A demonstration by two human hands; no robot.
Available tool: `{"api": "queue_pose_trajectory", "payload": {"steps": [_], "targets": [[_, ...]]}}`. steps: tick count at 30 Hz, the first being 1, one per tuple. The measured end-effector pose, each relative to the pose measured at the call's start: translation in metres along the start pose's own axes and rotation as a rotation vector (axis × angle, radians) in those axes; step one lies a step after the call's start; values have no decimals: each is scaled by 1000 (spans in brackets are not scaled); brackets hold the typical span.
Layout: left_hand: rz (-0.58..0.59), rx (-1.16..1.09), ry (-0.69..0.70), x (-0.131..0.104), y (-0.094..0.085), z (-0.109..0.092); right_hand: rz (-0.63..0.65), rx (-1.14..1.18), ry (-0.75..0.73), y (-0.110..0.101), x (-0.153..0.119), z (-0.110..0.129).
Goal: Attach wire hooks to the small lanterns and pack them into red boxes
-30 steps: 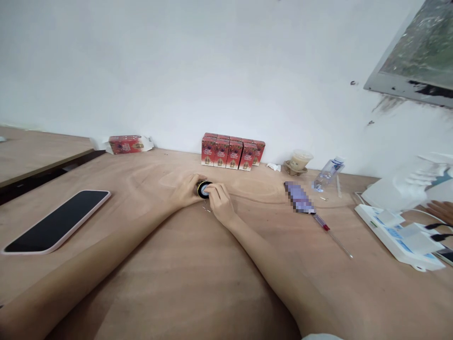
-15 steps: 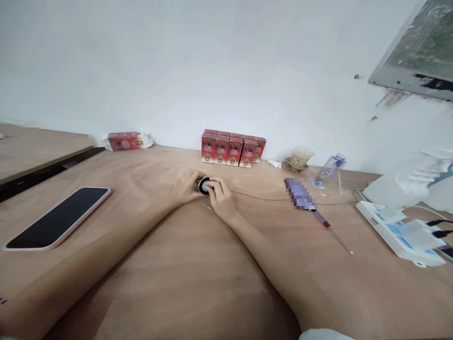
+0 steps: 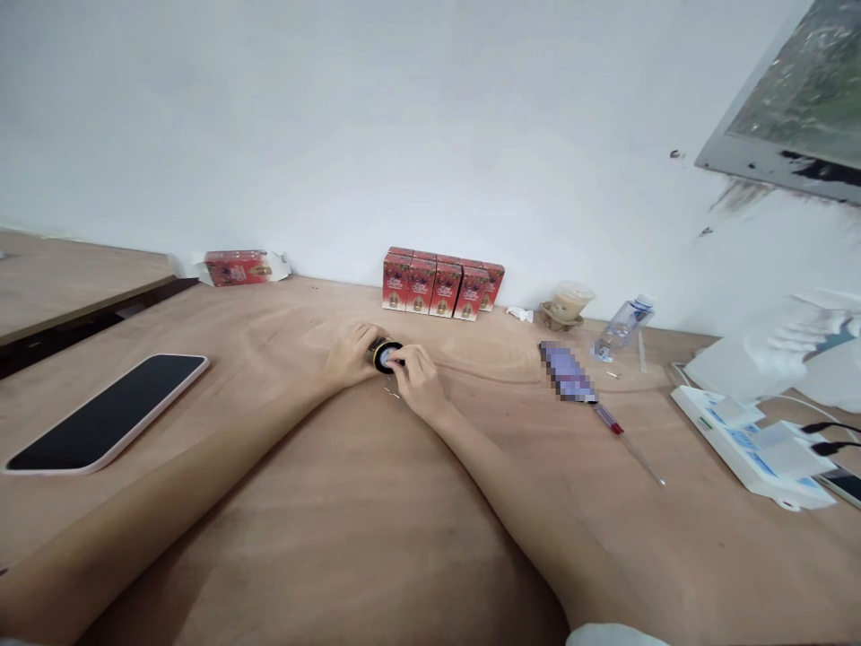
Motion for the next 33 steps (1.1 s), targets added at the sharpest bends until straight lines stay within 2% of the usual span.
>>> {"api": "queue_pose_trajectory", "payload": {"steps": [3, 6, 13, 17, 20, 24, 27, 30, 33], "targets": [[-22, -8, -4, 0, 0, 3, 5, -17, -50, -3, 1, 5], [-96, -32, -37, -1, -3, 6, 4, -81, -100, -6, 1, 10], [-177, -61, -140, -5, -7, 13, 148, -295, -201, 4, -1, 15], [-180, -69, -130, -5, -8, 14, 206, -346, -227, 7, -1, 16], [-208, -91, -100, -4, -11, 14, 299, -386, -201, 8, 0, 15], [-303, -116, -94, -3, -13, 13, 386, -440, -175, 9, 2, 15], [-419, -135, -117, -4, -15, 14, 379, -451, -112, 9, 3, 12], [-544, -216, -132, -6, -18, 13, 342, -447, 17, 8, 4, 6], [-535, -311, -143, -6, -17, 5, 348, -412, 143, 8, 4, -3]]}}
Point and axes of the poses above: each hand's wrist, its own x-axis towards the middle knuckle, its own y-axis out of the palm, z = x × y, the point moved 4 cm from there along x, towards the middle knuckle, and after that the axes turned 12 degrees about -x, right-handed, at the moved point
